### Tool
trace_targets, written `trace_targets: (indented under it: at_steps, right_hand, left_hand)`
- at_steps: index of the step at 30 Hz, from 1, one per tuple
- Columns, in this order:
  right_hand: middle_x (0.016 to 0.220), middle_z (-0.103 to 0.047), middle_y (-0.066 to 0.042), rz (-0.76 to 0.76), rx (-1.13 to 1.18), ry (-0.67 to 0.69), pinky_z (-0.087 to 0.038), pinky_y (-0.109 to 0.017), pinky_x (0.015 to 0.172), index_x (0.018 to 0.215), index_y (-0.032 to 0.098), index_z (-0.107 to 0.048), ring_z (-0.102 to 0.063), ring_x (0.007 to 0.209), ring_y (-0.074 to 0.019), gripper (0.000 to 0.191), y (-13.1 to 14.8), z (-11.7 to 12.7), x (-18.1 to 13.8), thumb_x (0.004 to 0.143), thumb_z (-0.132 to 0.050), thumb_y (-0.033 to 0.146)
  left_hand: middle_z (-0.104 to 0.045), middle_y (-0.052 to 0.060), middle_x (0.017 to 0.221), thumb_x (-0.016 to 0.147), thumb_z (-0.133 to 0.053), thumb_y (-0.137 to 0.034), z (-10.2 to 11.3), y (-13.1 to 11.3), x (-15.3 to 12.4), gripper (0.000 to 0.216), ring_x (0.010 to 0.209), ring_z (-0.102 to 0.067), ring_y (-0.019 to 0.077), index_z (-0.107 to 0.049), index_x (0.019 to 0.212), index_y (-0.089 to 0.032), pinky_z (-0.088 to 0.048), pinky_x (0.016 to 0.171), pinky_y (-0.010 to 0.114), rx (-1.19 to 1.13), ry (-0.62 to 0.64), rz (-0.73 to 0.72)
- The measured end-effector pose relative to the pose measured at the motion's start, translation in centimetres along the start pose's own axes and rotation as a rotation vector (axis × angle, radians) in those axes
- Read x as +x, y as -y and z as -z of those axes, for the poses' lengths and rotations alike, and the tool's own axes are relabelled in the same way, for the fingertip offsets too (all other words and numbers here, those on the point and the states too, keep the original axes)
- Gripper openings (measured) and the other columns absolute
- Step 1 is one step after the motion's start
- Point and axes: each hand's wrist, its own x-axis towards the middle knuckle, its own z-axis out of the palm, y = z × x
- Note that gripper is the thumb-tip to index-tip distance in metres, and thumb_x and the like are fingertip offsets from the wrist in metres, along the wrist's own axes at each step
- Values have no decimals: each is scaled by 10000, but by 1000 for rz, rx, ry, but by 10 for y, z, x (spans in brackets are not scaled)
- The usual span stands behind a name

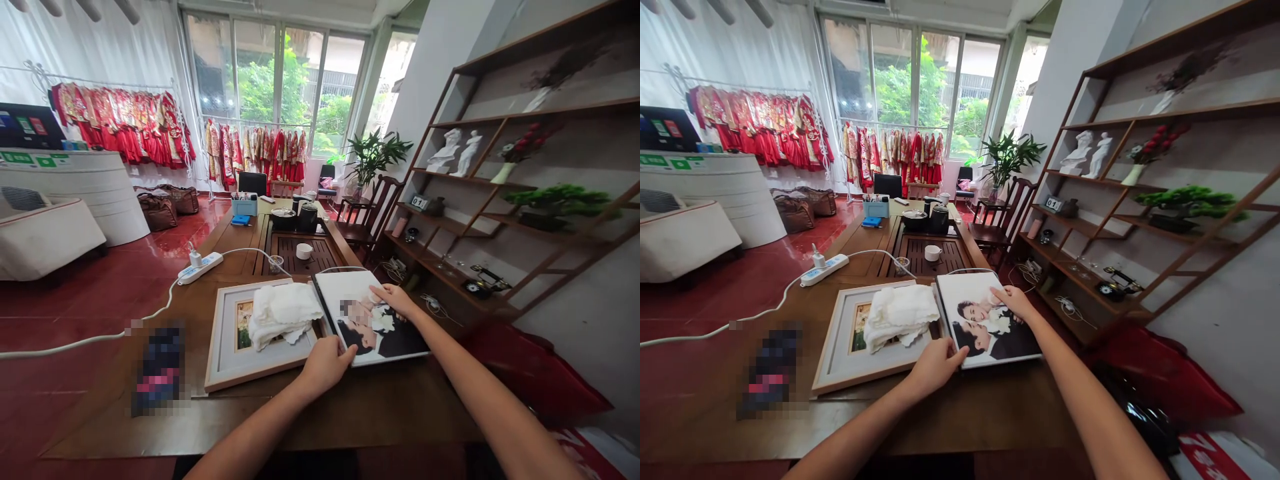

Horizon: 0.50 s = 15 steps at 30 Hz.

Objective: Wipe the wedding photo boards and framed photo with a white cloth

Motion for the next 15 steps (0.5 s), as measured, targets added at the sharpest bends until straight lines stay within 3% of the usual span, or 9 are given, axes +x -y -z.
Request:
trace_targets:
  at_steps: [8,15]
  right_hand:
    - [500,-491,15,85,-217,-42,-342,-252,471,596,161,-596,-441,509,-136,521,-16,0,13,601,-651,679]
    - [529,-514,-12,162,-328,-82,-373,-265,536,553,170,-578,-479,577,-165,576,-27,-3,19,643,-578,739]
  left_hand:
    - [-684,105,761,892,-417,-483,2,-3,1,407,720,-615,221,-635,773,-161,-401,640,294,135,-6,-32]
    - [-698,170,920,900,-393,-405,-1,-8,-1,388,871,-644,265,-661,929,-126,-441,749,333,216,-54,-50]
